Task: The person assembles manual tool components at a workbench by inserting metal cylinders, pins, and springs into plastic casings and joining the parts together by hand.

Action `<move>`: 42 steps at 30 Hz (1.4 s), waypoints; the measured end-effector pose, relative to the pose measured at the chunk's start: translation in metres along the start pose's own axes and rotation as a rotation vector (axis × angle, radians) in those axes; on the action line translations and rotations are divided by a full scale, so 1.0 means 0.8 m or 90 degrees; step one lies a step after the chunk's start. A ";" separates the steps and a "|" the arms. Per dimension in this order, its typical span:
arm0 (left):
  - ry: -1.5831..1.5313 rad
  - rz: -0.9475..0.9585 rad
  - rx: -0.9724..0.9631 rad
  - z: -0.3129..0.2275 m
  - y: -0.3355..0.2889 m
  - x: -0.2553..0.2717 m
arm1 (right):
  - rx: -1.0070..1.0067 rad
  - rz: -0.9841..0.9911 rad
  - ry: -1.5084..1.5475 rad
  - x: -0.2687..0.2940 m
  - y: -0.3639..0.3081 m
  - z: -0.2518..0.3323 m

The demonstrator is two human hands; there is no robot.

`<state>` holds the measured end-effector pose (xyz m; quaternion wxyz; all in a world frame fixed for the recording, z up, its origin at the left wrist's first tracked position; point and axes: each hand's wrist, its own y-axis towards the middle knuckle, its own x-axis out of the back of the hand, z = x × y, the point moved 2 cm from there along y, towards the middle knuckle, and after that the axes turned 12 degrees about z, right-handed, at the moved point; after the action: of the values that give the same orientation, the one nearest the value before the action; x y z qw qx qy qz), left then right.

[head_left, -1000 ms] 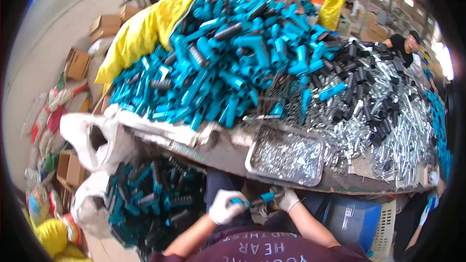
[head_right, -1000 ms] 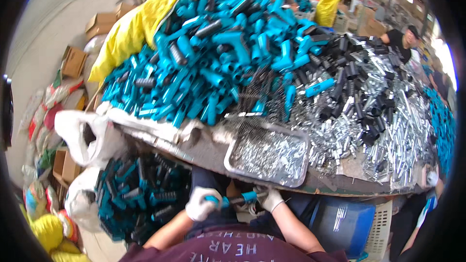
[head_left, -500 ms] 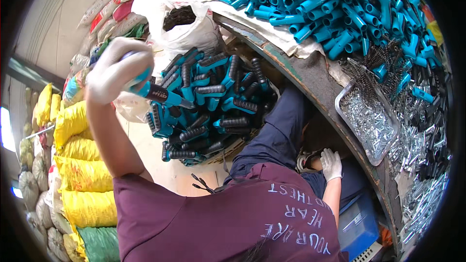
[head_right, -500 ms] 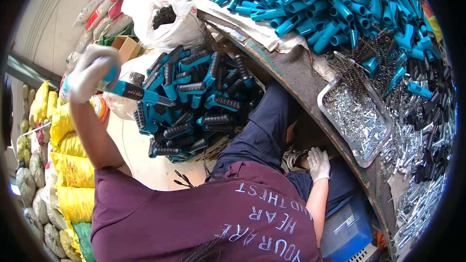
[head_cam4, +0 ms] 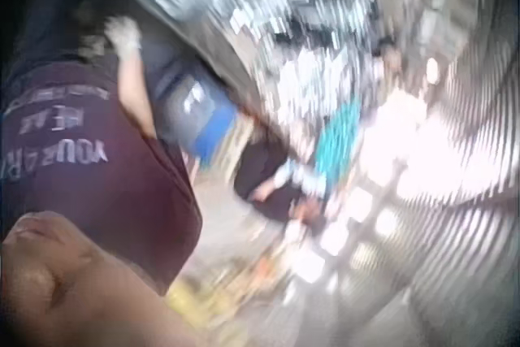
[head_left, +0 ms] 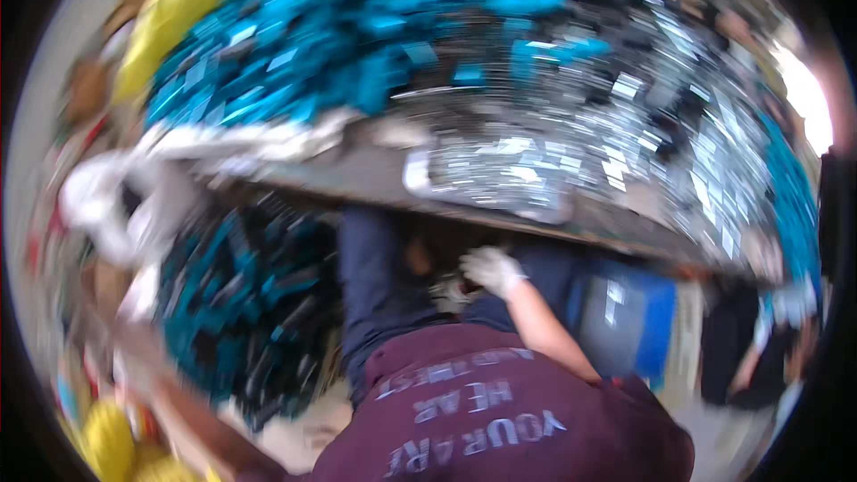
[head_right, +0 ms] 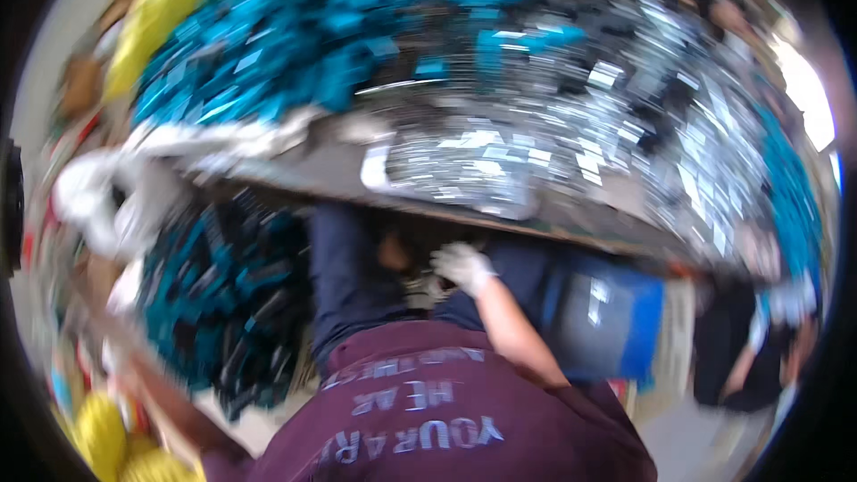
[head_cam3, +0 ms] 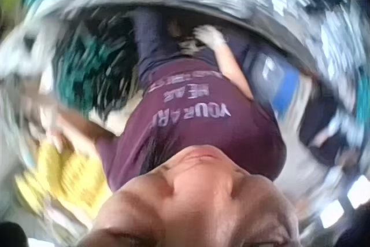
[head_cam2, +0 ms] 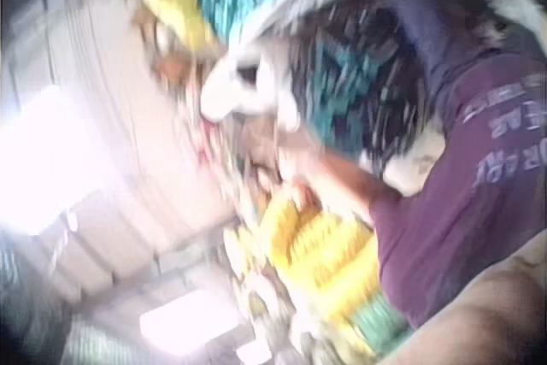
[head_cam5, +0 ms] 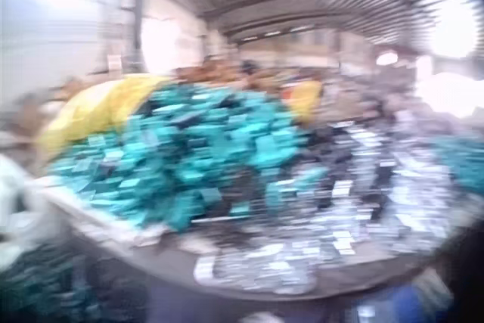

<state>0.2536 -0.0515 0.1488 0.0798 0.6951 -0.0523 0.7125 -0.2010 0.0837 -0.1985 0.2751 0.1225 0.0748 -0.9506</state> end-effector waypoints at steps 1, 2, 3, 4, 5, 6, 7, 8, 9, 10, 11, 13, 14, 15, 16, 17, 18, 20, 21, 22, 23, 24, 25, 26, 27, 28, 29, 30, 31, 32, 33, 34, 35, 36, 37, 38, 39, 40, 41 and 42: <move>-0.046 -0.027 -0.091 -0.056 0.041 -0.006 | 0.008 -0.001 0.109 -0.003 0.001 -0.001; -0.090 -0.053 -0.177 -0.111 0.073 -0.007 | -0.022 0.019 0.324 -0.004 0.001 -0.001; -0.137 -0.079 -0.259 -0.169 0.095 -0.008 | -0.061 -0.027 0.430 0.000 -0.003 -0.007; -0.175 -0.100 -0.321 -0.213 0.104 -0.007 | -0.087 -0.038 0.383 -0.006 -0.004 0.002; -0.206 -0.121 -0.365 -0.242 0.108 -0.004 | -0.037 0.003 0.478 -0.020 -0.003 0.023; -0.234 -0.144 -0.399 -0.266 0.110 0.001 | -0.141 -0.123 0.460 -0.037 0.008 0.045; -0.261 -0.164 -0.431 -0.283 0.111 0.008 | -0.244 -0.250 0.448 -0.048 0.013 0.058; -0.291 -0.182 -0.463 -0.300 0.109 0.015 | -0.236 -0.258 0.420 -0.046 0.005 0.055; -0.315 -0.199 -0.487 -0.309 0.108 0.022 | -0.233 -0.258 0.392 -0.046 -0.002 0.050; -0.333 -0.218 -0.502 -0.309 0.108 0.029 | -0.231 -0.263 0.393 -0.049 -0.002 0.052; -0.350 -0.236 -0.512 -0.308 0.108 0.035 | -0.231 -0.263 0.394 -0.051 -0.002 0.054; -0.372 -0.276 -0.527 -0.297 0.108 0.050 | -0.225 -0.254 0.391 -0.050 0.001 0.056; -0.381 -0.296 -0.534 -0.291 0.109 0.058 | -0.225 -0.259 0.394 -0.051 0.001 0.054; -0.385 -0.318 -0.538 -0.281 0.110 0.068 | -0.223 -0.258 0.396 -0.050 0.004 0.056; -0.389 -0.335 -0.543 -0.272 0.110 0.076 | -0.231 -0.261 0.402 -0.050 0.003 0.054; -0.393 -0.352 -0.549 -0.264 0.109 0.084 | -0.212 -0.256 0.415 -0.047 0.002 0.054; -0.395 -0.369 -0.556 -0.255 0.107 0.093 | -0.215 -0.252 0.418 -0.048 0.001 0.055; -0.399 -0.408 -0.573 -0.241 0.109 0.115 | -0.216 -0.246 0.422 -0.044 0.002 0.056; -0.402 -0.425 -0.586 -0.234 0.110 0.126 | -0.215 -0.247 0.426 -0.043 0.002 0.054; -0.404 -0.441 -0.598 -0.228 0.110 0.136 | -0.226 -0.250 0.421 -0.044 0.004 0.055; -0.407 -0.457 -0.610 -0.223 0.111 0.145 | -0.237 -0.253 0.417 -0.044 0.004 0.057; -0.408 -0.475 -0.620 -0.215 0.110 0.155 | -0.239 -0.248 0.411 -0.049 0.006 0.067; -0.413 -0.493 -0.633 -0.212 0.112 0.164 | -0.237 -0.248 0.413 -0.048 0.004 0.068; -0.419 -0.511 -0.646 -0.209 0.113 0.174 | -0.238 -0.252 0.421 -0.049 0.002 0.067; -0.423 -0.532 -0.659 -0.205 0.114 0.183 | -0.238 -0.255 0.428 -0.049 0.003 0.067; -0.429 -0.548 -0.671 -0.202 0.115 0.190 | -0.239 -0.253 0.427 -0.051 0.002 0.068; -0.435 -0.564 -0.682 -0.197 0.116 0.197 | -0.241 -0.252 0.426 -0.051 0.003 0.069; -0.443 -0.579 -0.693 -0.193 0.117 0.203 | -0.239 -0.247 0.431 -0.052 0.001 0.067; -0.451 -0.592 -0.703 -0.188 0.117 0.208 | -0.241 -0.245 0.428 -0.050 0.002 0.066; -0.458 -0.605 -0.712 -0.183 0.116 0.213 | -0.245 -0.253 0.429 -0.050 0.003 0.064; -0.464 -0.619 -0.718 -0.177 0.115 0.218 | -0.250 -0.259 0.428 -0.049 0.004 0.064; -0.468 -0.633 -0.723 -0.170 0.113 0.222 | -0.247 -0.255 0.426 -0.047 0.006 0.065; -0.472 -0.646 -0.728 -0.163 0.111 0.226 | -0.250 -0.254 0.429 -0.047 0.007 0.065; -0.478 -0.654 -0.732 -0.155 0.108 0.230 | -0.254 -0.254 0.436 -0.049 0.006 0.062; -0.484 -0.662 -0.737 -0.148 0.104 0.233 | -0.254 -0.250 0.438 -0.049 0.006 0.060; -0.489 -0.669 -0.740 -0.141 0.100 0.235 | -0.257 -0.254 0.431 -0.044 0.006 0.056; -0.495 -0.676 -0.744 -0.133 0.096 0.238 | -0.260 -0.257 0.424 -0.040 0.006 0.054; -0.500 -0.681 -0.747 -0.125 0.091 0.240 | -0.268 -0.265 0.426 -0.039 0.006 0.054; -0.506 -0.686 -0.749 -0.117 0.086 0.241 | -0.267 -0.262 0.424 -0.039 0.007 0.054; -0.515 -0.689 -0.752 -0.111 0.082 0.242 | -0.267 -0.267 0.427 -0.037 0.006 0.052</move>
<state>0.1504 -0.0917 0.3420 0.7251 0.6679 -0.0996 0.1348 -0.1821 0.0855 -0.1506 0.0557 0.3479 0.3743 -0.8578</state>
